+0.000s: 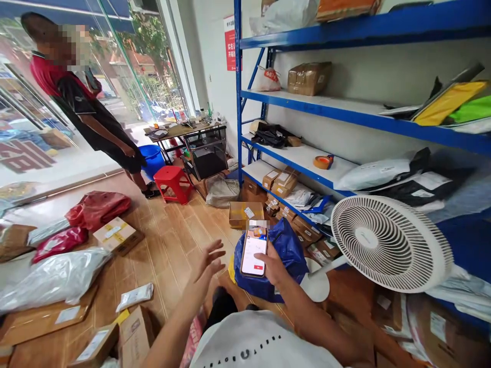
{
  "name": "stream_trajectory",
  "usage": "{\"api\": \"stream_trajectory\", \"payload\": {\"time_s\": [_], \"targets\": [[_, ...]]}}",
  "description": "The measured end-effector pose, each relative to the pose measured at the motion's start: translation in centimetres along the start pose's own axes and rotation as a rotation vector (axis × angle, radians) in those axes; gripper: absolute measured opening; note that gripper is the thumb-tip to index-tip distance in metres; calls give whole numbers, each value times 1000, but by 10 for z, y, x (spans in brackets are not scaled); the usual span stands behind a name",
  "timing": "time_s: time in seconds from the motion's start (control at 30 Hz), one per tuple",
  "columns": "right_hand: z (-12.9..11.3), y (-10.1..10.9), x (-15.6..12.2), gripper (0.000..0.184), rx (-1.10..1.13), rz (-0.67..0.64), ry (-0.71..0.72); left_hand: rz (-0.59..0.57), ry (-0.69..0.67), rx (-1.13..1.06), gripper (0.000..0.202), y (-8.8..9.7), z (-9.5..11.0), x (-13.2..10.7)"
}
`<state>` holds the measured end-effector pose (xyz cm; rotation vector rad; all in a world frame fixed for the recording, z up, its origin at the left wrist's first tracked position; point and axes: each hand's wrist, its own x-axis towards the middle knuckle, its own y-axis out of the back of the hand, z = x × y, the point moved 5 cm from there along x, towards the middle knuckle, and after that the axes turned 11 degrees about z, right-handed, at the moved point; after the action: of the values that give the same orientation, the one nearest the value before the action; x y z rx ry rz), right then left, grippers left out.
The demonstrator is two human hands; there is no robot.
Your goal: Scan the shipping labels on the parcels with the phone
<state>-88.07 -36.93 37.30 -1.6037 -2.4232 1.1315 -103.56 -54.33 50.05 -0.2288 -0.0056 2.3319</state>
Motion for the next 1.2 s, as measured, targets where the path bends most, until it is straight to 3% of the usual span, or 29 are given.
{"api": "stream_trajectory", "payload": {"time_s": [0.1, 0.2, 0.27, 0.5, 0.67, 0.83, 0.97, 1.2], "targets": [[13, -45, 32, 53, -2, 21, 31, -117, 189, 20, 62, -19, -34, 50], [29, -92, 61, 42, 14, 37, 47, -302, 304, -87, 62, -17, -50, 99], [41, -120, 78, 41, 21, 66, 62, -399, 347, -155, 61, -6, -50, 129], [76, -191, 134, 56, -41, 193, 155, -462, 367, -81, 65, 45, -43, 220], [94, -217, 155, 52, -35, 165, 181, -479, 380, -65, 65, 73, -45, 254], [101, -231, 161, 49, -62, 15, 188, -472, 409, -171, 64, 92, -42, 276], [102, -242, 164, 53, -129, -95, 192, -470, 429, -222, 64, 104, -38, 285], [102, -253, 170, 58, -189, -84, 230, -447, 453, -246, 79, 113, -36, 294]]}}
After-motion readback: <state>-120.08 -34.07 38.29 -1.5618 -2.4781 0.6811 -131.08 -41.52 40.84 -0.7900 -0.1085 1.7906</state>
